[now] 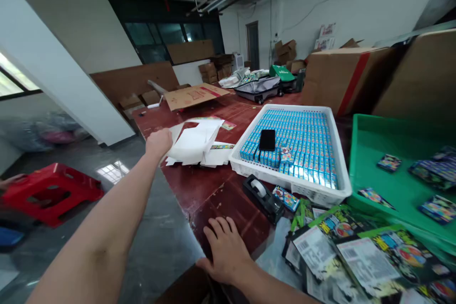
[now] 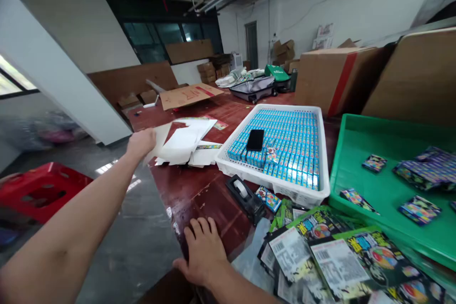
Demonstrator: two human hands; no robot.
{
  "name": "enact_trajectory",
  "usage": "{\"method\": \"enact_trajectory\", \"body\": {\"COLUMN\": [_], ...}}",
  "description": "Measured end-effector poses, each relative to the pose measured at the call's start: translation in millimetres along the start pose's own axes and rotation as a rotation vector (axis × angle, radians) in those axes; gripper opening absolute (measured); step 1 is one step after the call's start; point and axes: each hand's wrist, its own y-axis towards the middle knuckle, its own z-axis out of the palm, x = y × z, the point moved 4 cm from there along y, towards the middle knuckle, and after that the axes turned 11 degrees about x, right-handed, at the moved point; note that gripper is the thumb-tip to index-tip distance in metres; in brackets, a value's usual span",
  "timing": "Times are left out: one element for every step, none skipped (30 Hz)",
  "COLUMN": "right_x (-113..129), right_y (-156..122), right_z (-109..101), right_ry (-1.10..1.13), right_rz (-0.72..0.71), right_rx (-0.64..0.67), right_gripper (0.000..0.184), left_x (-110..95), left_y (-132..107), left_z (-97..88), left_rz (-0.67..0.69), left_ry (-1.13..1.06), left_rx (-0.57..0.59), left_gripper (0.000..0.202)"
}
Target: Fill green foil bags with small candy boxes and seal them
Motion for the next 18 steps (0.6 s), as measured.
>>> {"method": "enact_trajectory", "body": {"right_x": [1.8, 5.4, 11.9, 22.0, 36.2, 54.2, 75.0, 96.4, 116.3, 132.8, 145.0, 152.3, 154.6, 152.5, 147.1, 139.5, 131.0, 122.7], "right_y": [-2.4, -5.4, -9.1, -13.7, -19.3, -25.8, -32.7, -39.3, -44.7, -49.3, -53.2, -57.3, -62.2, -68.0, -74.7, -82.0, -89.5, -97.1], "right_z": [-5.0, -12.0, -21.5, -33.5, -47.4, -61.8, -75.4, -87.0, -95.8, -102.5, -107.1, -110.6, -113.4, -115.7, -117.9, -120.0, -122.3, -124.7], "right_ry": [0.050, 0.096, 0.130, 0.142, 0.127, 0.083, 0.016, -0.063, -0.139, -0.198, -0.235, -0.245, -0.229, -0.193, -0.140, -0.080, -0.016, 0.045], "right_rz": [0.008, 0.021, 0.028, 0.020, -0.013, -0.072, -0.152, -0.234, -0.300, -0.335, -0.340, -0.310, -0.255, -0.184, -0.112, -0.053, -0.007, 0.023], "right_rx": [0.005, -0.006, -0.042, -0.108, -0.201, -0.304, -0.395, -0.461, -0.486, -0.488, -0.474, -0.457, -0.444, -0.432, -0.412, -0.378, -0.327, -0.259], "right_gripper": [0.081, 0.088, 0.094, 0.101, 0.106, 0.110, 0.112, 0.111, 0.108, 0.105, 0.103, 0.101, 0.101, 0.102, 0.104, 0.107, 0.111, 0.115], "left_x": [-5.0, -11.7, -20.1, -30.3, -41.6, -53.7, -65.8, -76.9, -86.5, -93.7, -98.0, -99.4, -98.0, -94.4, -89.8, -85.4, -82.3, -80.7], "left_y": [-15.4, -34.3, -56.5, -81.7, -108.9, -137.4, -165.4, -191.3, -213.9, -232.6, -247.4, -258.6, -266.6, -272.1, -275.7, -277.9, -279.2, -280.0], "left_z": [-21.8, -42.1, -60.2, -75.2, -86.7, -94.8, -99.8, -102.2, -102.8, -102.5, -102.2, -101.8, -101.4, -100.4, -98.7, -96.1, -93.1, -89.9], "left_rz": [-0.038, -0.053, -0.039, 0.007, 0.072, 0.159, 0.245, 0.319, 0.377, 0.407, 0.414, 0.401, 0.369, 0.326, 0.283, 0.253, 0.243, 0.249], "left_ry": [0.021, 0.033, 0.039, 0.040, 0.036, 0.025, 0.008, -0.013, -0.039, -0.069, -0.108, -0.160, -0.226, -0.302, -0.387, -0.471, -0.550, -0.622], "left_rx": [-0.082, -0.152, -0.215, -0.274, -0.329, -0.383, -0.425, -0.446, -0.445, -0.427, -0.403, -0.375, -0.343, -0.307, -0.272, -0.238, -0.209, -0.190], "left_gripper": [0.045, 0.047, 0.049, 0.050, 0.051, 0.053, 0.054, 0.055, 0.055, 0.055, 0.055, 0.054, 0.053, 0.052, 0.050, 0.050, 0.050, 0.052]}}
